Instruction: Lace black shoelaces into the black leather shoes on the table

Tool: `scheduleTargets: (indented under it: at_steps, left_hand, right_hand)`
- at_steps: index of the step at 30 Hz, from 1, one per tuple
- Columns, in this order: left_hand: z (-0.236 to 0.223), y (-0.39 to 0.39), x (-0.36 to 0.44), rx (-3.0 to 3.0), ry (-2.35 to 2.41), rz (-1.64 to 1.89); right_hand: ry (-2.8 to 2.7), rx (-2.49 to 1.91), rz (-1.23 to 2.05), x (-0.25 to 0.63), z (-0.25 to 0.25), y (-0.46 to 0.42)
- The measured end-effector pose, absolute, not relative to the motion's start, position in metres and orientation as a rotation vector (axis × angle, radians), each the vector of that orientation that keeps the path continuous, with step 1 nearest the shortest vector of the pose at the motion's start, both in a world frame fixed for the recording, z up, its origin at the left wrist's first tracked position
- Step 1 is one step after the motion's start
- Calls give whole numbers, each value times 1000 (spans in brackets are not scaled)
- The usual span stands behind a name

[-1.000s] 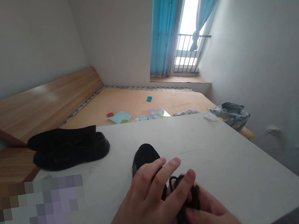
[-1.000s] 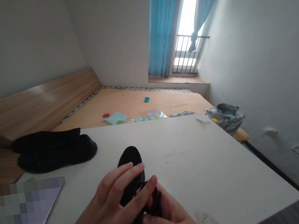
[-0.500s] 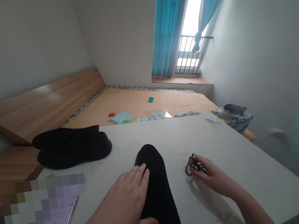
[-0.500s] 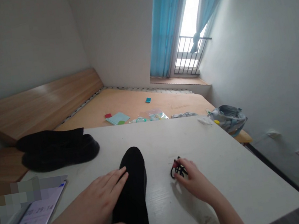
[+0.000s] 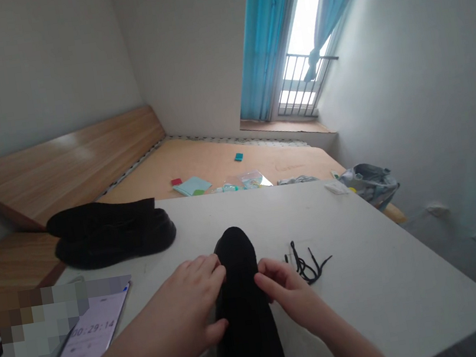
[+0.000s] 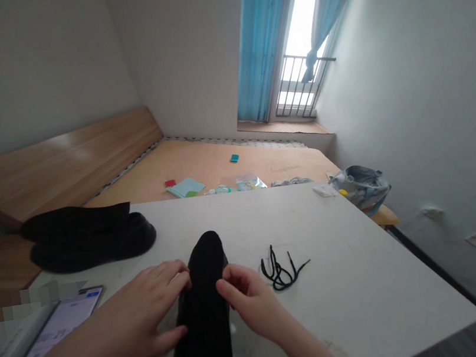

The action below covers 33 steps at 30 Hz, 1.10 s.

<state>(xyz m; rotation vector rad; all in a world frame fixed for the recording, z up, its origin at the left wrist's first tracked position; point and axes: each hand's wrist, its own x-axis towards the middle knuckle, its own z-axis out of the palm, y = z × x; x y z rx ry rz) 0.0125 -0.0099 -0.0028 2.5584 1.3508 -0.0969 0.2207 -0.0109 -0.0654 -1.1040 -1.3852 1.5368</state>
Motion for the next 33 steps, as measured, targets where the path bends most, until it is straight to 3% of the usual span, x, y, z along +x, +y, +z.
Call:
scheduleTargets:
  at_steps: [7, 11, 15, 25, 33]
  left_hand:
    - [-6, -5, 24, 2590, 1370, -51]
    - [-11, 2, 30, 2706, 1182, 145]
    - [-19, 9, 30, 2794, 984, 279]
    - [-6, 5, 41, 2777, 1158, -2]
    - [-11, 4, 39, 2794, 1152, 68]
  right_hand:
    - [-793, -1064, 1716, 262, -64, -9]
    - [-828, -1152, 1790, 264, -84, -18]
    - [-947, -1187, 1640, 260, -90, -25]
    - [-1682, -1362, 1392, 251, -86, -46]
    - [-1423, -1278, 1666, 256, -85, -47]
